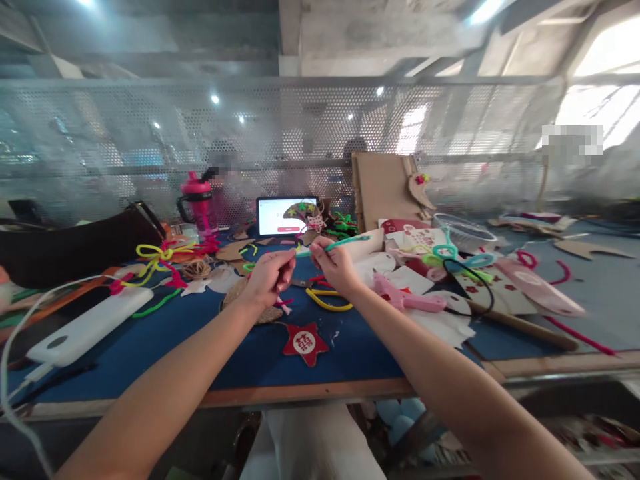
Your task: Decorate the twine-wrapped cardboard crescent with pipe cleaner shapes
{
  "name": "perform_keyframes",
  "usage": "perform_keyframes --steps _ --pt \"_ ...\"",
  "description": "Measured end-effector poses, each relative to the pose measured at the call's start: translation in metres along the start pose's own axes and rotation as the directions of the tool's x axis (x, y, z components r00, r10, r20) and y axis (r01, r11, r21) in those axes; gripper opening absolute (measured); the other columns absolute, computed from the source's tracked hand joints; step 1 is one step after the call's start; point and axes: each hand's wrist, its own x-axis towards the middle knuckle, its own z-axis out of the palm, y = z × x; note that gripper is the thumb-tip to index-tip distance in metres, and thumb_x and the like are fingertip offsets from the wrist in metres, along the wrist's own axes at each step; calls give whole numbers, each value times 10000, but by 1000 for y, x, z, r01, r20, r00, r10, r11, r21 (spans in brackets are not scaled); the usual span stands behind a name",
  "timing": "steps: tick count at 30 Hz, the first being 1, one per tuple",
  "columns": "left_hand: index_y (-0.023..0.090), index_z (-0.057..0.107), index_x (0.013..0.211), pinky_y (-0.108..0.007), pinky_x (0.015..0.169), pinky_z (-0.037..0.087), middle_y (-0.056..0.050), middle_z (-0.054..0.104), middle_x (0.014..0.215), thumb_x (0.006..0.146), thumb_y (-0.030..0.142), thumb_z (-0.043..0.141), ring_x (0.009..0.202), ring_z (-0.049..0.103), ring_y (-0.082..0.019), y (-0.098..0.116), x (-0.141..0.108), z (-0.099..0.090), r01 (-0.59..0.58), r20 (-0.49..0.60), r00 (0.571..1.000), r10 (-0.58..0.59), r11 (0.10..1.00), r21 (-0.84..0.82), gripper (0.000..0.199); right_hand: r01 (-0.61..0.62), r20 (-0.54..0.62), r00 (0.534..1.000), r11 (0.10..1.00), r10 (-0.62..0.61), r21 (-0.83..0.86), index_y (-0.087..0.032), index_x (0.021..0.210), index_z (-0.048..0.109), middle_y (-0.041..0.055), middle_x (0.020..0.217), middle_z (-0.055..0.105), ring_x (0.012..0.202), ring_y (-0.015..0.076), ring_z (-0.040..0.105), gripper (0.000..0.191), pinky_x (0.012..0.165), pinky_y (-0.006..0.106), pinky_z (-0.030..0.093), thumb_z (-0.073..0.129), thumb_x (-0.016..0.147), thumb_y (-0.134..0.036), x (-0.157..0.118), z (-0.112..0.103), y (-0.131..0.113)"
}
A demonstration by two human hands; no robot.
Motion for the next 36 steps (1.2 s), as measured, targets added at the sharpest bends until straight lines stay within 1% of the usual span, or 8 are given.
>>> perform_keyframes --steps 2,4,9,15,23,31,34,36 --pt "158 498 577 -167 305 200 72 380 353 771 416 599 267 280 -32 0 2 -3 31 21 999 -31 999 -26 338 73 21 997 990 -71 -117 -181 647 444 -25 593 433 568 91 408 356 549 222 323 442 872 -457 0 -4 -2" --pt "153 517 597 -164 317 244 54 434 377 784 440 588 291 345 -41 1 1 -7 5 41 999 -7 999 43 350 55 42 998 989 -50 -139 -178 654 457 -25 588 445 560 90 416 347 546 222 325 458 866 -452 0 -6 -1" --pt "139 586 720 -200 467 442 -25 625 588 838 452 514 477 570 -104 5 -5 -10 -137 189 978 92 962 237 342 -191 38 981 976 188 107 -180 658 444 -48 512 413 448 67 367 409 446 203 287 423 865 -532 -2 -3 8" --pt "141 607 838 -230 552 477 -34 653 677 851 306 470 563 613 -128 8 -10 -7 -192 258 957 132 955 224 214 -341 54 937 877 344 338 -180 594 416 -59 460 380 397 50 303 471 391 192 253 499 791 -600 -2 1 7" --pt "144 587 812 -237 557 489 -45 649 698 856 317 466 571 611 -127 9 -15 -5 -222 243 957 156 935 276 216 -482 137 875 802 465 354 -182 493 380 -58 370 345 338 43 286 544 352 198 230 517 757 -638 -4 4 -3" --pt "147 602 780 -231 532 478 -24 633 658 865 331 459 535 600 -117 6 -12 -7 -255 218 957 194 918 303 248 -501 159 864 780 478 375 -178 456 375 -61 346 326 301 37 289 550 324 190 209 539 770 -598 -5 6 -4" --pt "147 598 742 -232 520 478 -22 617 638 874 354 449 537 599 -124 4 -11 -8 -292 179 954 242 887 358 288 -531 212 847 754 488 387 -178 451 362 -64 333 312 288 32 275 548 314 184 198 545 779 -577 -5 6 -5" --pt "151 593 731 -229 518 482 -23 615 646 871 376 460 564 606 -132 2 -10 -9 -327 133 945 299 852 410 296 -580 266 815 707 516 405 -181 466 346 -69 329 307 284 29 251 542 305 176 186 540 784 -575 -5 6 -4"
